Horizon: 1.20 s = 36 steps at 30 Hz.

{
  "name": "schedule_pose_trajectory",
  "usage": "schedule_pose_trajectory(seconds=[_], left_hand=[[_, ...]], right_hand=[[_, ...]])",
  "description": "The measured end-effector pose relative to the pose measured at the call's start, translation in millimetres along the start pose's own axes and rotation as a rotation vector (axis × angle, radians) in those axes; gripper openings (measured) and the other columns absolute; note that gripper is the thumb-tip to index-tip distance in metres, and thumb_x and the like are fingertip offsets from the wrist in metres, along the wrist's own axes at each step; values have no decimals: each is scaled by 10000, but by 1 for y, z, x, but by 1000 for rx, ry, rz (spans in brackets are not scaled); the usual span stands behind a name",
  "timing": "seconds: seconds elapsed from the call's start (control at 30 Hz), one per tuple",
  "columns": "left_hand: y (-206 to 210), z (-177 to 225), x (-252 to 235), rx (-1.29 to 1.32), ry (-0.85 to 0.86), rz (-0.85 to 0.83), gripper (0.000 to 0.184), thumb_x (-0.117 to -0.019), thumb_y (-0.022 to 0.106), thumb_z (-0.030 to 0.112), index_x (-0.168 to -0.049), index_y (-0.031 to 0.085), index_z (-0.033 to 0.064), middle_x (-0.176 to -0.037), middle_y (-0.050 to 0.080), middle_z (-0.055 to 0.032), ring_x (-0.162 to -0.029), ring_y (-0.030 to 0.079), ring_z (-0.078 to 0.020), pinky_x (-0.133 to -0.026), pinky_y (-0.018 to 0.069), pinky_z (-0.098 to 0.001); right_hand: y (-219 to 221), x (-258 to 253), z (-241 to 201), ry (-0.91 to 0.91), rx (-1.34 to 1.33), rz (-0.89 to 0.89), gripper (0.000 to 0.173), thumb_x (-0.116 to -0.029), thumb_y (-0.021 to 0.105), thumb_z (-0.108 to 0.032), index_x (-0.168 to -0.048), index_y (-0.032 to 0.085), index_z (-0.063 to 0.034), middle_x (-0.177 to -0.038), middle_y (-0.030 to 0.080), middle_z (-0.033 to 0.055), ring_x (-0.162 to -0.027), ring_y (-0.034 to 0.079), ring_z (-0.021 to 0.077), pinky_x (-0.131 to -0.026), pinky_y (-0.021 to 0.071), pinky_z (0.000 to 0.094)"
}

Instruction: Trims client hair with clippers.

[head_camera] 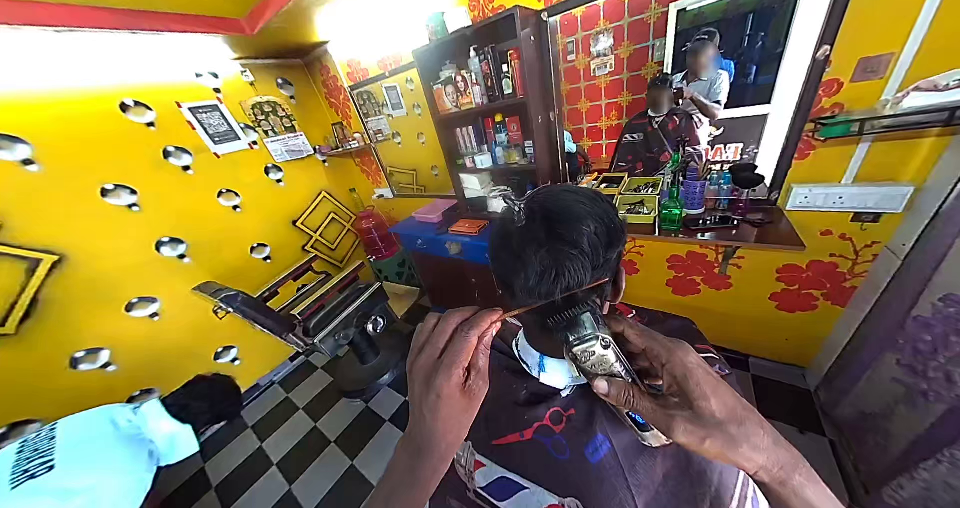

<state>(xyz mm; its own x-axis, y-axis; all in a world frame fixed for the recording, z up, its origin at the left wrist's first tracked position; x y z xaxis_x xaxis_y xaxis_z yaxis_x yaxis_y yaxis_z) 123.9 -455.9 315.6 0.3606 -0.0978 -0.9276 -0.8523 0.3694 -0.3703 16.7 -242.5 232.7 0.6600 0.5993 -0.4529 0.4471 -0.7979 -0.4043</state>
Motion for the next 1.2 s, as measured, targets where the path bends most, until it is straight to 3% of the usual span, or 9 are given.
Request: schedule_pose_trajectory(seconds=[0.07,0.17,0.3,0.47,0.57,0.63,0.77,1.03,1.2], left_hand=[[0,-1,1,-4,-3,-3,183,-975,665,191,-1109,780,145,-1065,713,8,-969,646,-109,-839,544,-279],[-1,-1,1,-9,-8,-5,182,-973,663,190,-1103,782,145,-1057,712,9,-969,644,-107,-840,545,-273],[-1,0,0,-10,-7,-8,181,-971,666,189,-1102,782,141,-1055,713,7,-965,646,-110,-838,546,-274],[-1,-2,-1,-14,-11,-4,185,-971,663,192,-1107,782,151,-1051,711,15,-964,643,-105,-835,541,-283],[0,-4,-1,-16,-18,-1,187,-975,662,201,-1112,783,156,-1046,709,18,-966,644,-100,-838,544,-278],[1,-5,-1,-7,-22,-8,187,-979,658,204,-1113,781,159,-1046,703,20,-961,639,-96,-832,542,-272],[5,-10,6,191,-43,-57,160,-992,649,207,-1098,767,184,-1083,699,54,-1004,644,-77,-863,556,-259],[33,-54,51,88,-45,-223,197,-1020,602,252,-1110,772,209,-1110,716,50,-1018,654,-112,-875,552,-321],[26,-45,24,152,20,-48,173,-1011,626,216,-1110,765,190,-1122,709,44,-993,630,-99,-867,514,-310]], right_hand=[[3,9,18,54,-12,-49,474,-960,688,-477,-1347,617,-212,-1133,727,-33,-982,720,132,-821,633,369],[11,20,63,241,-317,-154,451,-985,683,-395,-1326,632,-105,-1123,723,103,-967,727,275,-832,630,485],[10,15,58,267,-498,-184,437,-1006,658,-339,-1339,613,-59,-1158,696,170,-990,715,325,-848,621,508],[1,-1,23,192,-465,-189,392,-1008,651,-320,-1283,624,-41,-1106,705,151,-963,717,277,-840,623,440],[-4,-9,1,57,-288,-178,409,-993,674,-350,-1316,630,-102,-1124,716,91,-969,716,217,-833,619,381],[0,-1,2,-14,-68,-232,482,-973,693,-409,-1394,592,-196,-1163,704,22,-977,705,158,-810,619,358],[25,29,33,54,108,-279,513,-923,722,-506,-1348,614,-240,-1090,717,-44,-912,708,118,-744,629,398],[54,58,56,327,-297,-140,578,-889,809,-370,-1358,578,-124,-1129,734,70,-965,738,266,-808,648,475],[59,41,49,351,-383,29,622,-902,799,-339,-1377,518,-52,-1163,718,95,-1024,726,276,-864,640,482]])
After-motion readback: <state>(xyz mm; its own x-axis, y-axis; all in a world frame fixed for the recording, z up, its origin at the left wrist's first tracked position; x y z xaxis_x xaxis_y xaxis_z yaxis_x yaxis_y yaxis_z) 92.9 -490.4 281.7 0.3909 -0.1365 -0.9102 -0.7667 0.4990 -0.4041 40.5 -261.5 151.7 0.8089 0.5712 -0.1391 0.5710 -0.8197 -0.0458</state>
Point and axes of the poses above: each hand's wrist, its own x-axis away from the middle knuckle, its own y-axis out of the palm, z = x × y, the point moved 10 cm from there along -x, towards the middle knuckle
